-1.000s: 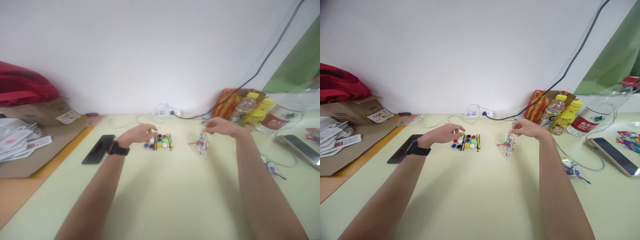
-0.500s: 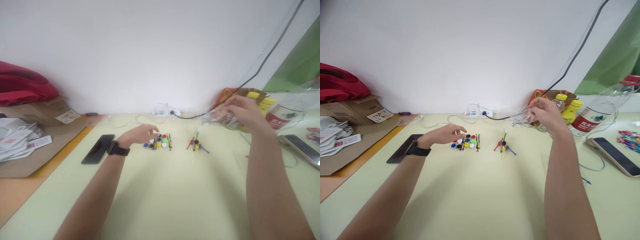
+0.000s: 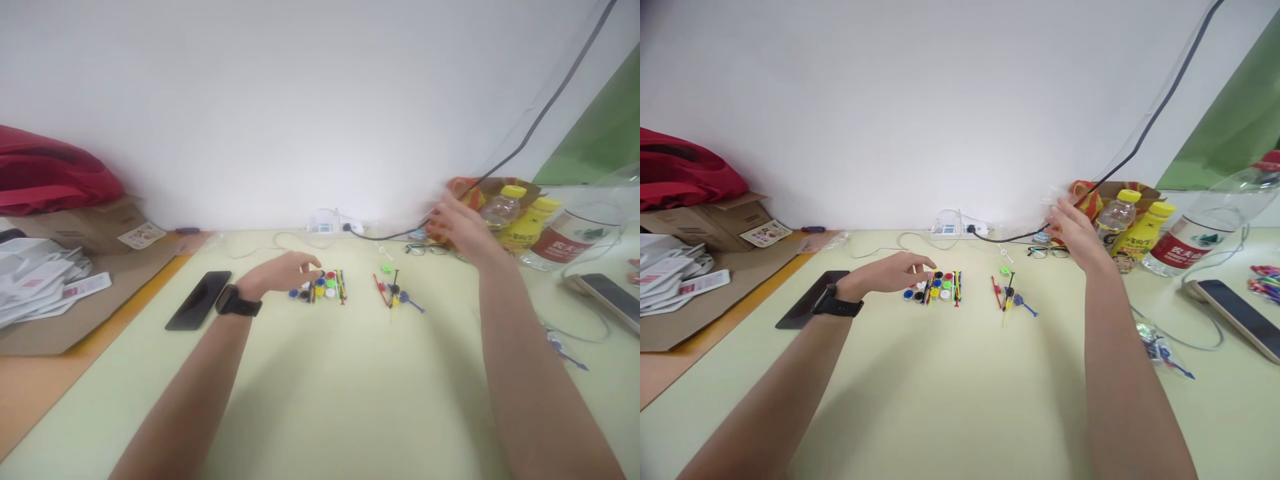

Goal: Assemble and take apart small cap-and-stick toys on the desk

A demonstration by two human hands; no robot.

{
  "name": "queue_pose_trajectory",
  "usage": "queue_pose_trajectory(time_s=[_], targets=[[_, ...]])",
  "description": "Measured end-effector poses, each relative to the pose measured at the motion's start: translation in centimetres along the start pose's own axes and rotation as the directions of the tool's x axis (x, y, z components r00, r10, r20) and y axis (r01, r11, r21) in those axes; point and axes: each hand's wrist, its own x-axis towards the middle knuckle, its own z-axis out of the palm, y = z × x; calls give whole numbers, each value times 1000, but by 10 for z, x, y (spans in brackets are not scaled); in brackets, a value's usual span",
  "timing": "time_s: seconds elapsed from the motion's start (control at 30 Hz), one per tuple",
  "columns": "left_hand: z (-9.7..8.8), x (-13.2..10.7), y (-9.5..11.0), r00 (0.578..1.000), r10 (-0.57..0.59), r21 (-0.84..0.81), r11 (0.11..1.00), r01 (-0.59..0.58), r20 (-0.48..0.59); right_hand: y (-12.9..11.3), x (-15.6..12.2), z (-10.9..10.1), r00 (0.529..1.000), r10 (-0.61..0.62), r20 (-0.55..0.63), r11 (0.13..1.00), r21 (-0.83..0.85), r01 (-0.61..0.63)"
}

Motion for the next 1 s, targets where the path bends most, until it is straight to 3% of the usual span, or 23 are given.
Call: queue_pose_trajectory(time_s=[0.07, 0.13, 0.33, 0.4, 0.5, 0.67, 0.83, 1.0], targets=[[0, 0, 1, 1000, -2, -3, 1000, 2, 2, 9, 2, 4, 995, 52, 80, 998, 33, -55], [0, 0, 2, 1000, 0, -3, 1000, 0, 1, 17, 4, 7, 991, 58, 120, 998, -44, -53], [-1, -1, 7, 1000, 9, -9, 1000, -10, -17, 29, 11, 25, 982, -98, 161, 920, -361, 151], [-1, -2, 9, 1000, 16, -14, 1000, -17, -18, 33, 8, 37, 954, -112, 278, 866, -445, 231], [-1, -3, 11, 999, 34, -11, 999, -34, -20, 45, 0, 59, 877, -82, 474, 778, -520, 354], [1, -2, 12, 999, 46, -28, 999, -47, -15, 69, -12, 87, 808, 48, 588, 650, -632, 422], [4, 0, 9, 997, 70, -48, 996, -72, -30, 62, -5, 81, 749, 74, 658, 615, -622, 486], [6, 0, 10, 995, 89, -67, 993, -93, -52, 40, 1, 55, 700, 272, 660, 563, -699, 440]])
